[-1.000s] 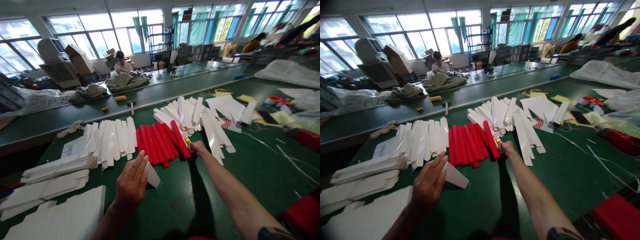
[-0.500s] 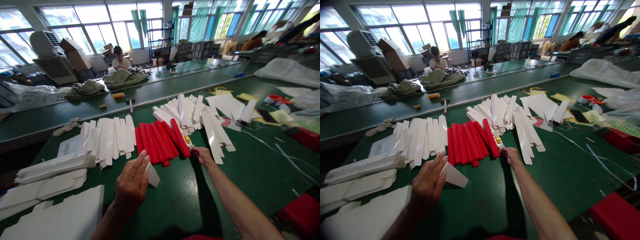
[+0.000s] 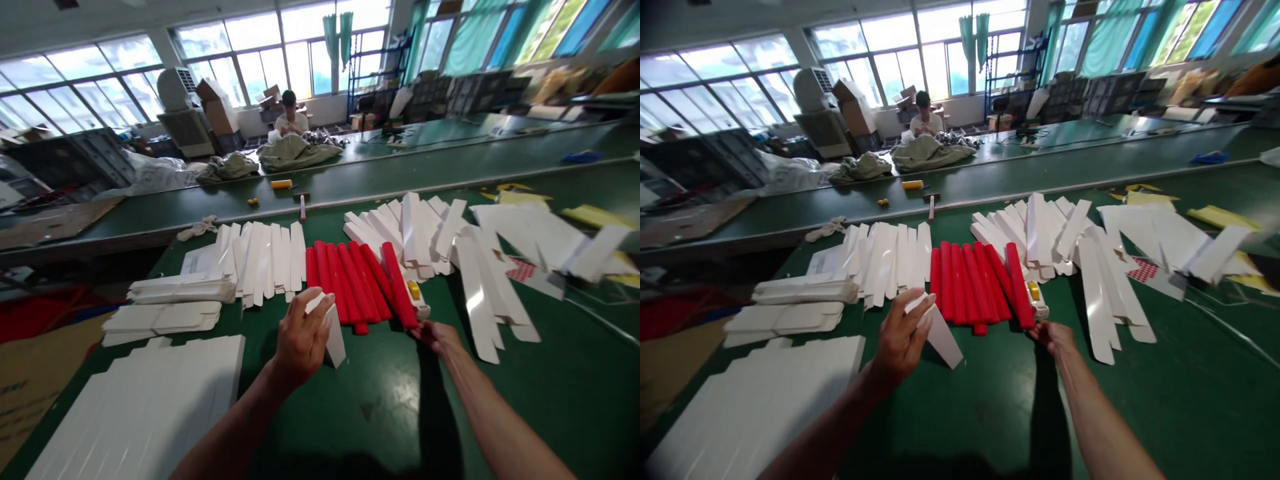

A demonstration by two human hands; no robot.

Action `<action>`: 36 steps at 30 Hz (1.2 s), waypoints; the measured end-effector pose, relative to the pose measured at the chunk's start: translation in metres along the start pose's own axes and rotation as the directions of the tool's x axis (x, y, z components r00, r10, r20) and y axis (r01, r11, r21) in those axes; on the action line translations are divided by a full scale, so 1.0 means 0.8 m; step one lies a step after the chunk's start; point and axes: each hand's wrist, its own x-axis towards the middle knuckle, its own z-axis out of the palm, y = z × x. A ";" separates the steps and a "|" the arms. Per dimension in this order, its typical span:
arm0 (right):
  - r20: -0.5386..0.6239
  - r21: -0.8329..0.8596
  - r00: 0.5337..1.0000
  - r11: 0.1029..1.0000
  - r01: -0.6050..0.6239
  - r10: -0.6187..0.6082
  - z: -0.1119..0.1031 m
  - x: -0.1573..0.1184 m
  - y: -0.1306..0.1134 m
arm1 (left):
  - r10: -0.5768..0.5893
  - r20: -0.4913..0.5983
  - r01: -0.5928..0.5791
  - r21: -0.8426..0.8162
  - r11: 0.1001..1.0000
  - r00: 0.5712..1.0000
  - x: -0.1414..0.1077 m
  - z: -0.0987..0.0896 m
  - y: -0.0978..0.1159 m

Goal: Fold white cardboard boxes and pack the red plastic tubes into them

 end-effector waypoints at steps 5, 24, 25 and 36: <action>-0.125 0.010 0.990 0.997 0.074 -0.072 0.016 -0.043 -0.028 | -0.019 -0.020 0.020 0.012 1.000 1.000 0.004 -0.005 0.006; 0.720 -0.045 0.628 0.883 0.467 -0.296 0.148 -0.328 -0.101 | -0.118 -0.140 0.113 -0.039 0.993 0.983 -0.010 0.022 0.019; 0.722 -0.052 0.630 0.885 0.463 -0.287 0.149 -0.327 -0.101 | -0.121 -0.139 0.116 -0.042 0.992 0.983 -0.011 0.022 0.019; 0.779 -0.132 0.627 0.978 0.164 0.000 0.155 -0.313 -0.116 | -0.066 -0.047 0.061 -0.092 0.994 0.997 -0.008 0.006 0.011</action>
